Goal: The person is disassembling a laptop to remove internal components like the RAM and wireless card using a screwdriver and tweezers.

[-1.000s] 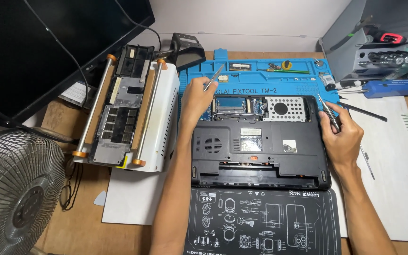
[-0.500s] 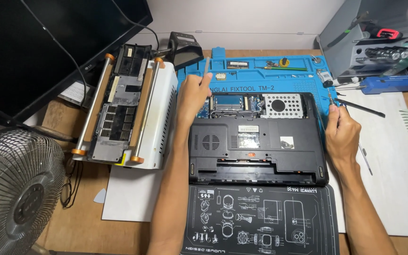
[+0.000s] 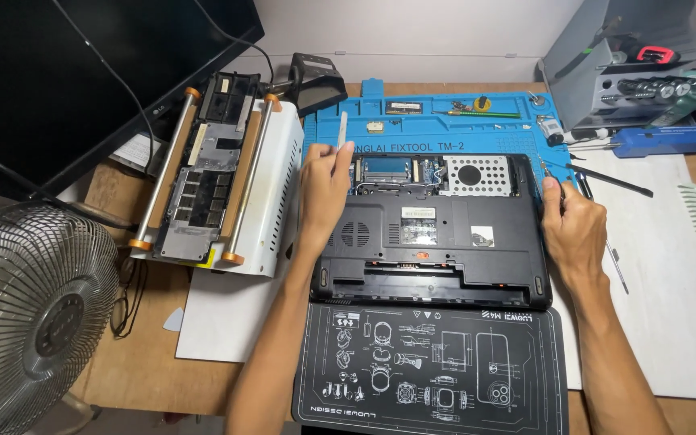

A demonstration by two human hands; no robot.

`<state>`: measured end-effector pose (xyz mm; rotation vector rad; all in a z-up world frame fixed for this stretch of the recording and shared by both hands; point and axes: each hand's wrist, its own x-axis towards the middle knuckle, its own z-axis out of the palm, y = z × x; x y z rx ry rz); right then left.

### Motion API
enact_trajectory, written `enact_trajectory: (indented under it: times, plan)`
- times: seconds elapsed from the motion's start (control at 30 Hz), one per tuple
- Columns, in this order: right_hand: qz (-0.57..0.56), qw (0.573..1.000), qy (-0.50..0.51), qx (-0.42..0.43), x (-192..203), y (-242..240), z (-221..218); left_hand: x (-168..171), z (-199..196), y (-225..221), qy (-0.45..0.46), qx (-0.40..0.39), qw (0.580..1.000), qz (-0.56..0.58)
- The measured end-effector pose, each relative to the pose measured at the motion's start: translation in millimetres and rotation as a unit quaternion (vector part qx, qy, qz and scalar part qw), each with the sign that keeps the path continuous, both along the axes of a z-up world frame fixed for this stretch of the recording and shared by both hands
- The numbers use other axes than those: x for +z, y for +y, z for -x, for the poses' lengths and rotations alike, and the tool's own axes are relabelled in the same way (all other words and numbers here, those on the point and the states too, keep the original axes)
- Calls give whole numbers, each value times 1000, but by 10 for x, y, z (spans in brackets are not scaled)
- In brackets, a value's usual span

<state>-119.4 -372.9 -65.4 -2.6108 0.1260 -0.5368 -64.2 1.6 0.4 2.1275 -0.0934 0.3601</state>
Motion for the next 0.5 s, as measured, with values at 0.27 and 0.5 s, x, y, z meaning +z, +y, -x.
enact_trajectory:
  times: [0.27, 0.5]
  plan:
    - [18, 999, 36, 3, 64, 37, 22, -168, 566, 165, 19, -24, 997, 77]
    - [45, 992, 114, 17, 296, 136, 89, -256, 797, 305, 49, -51, 994, 82]
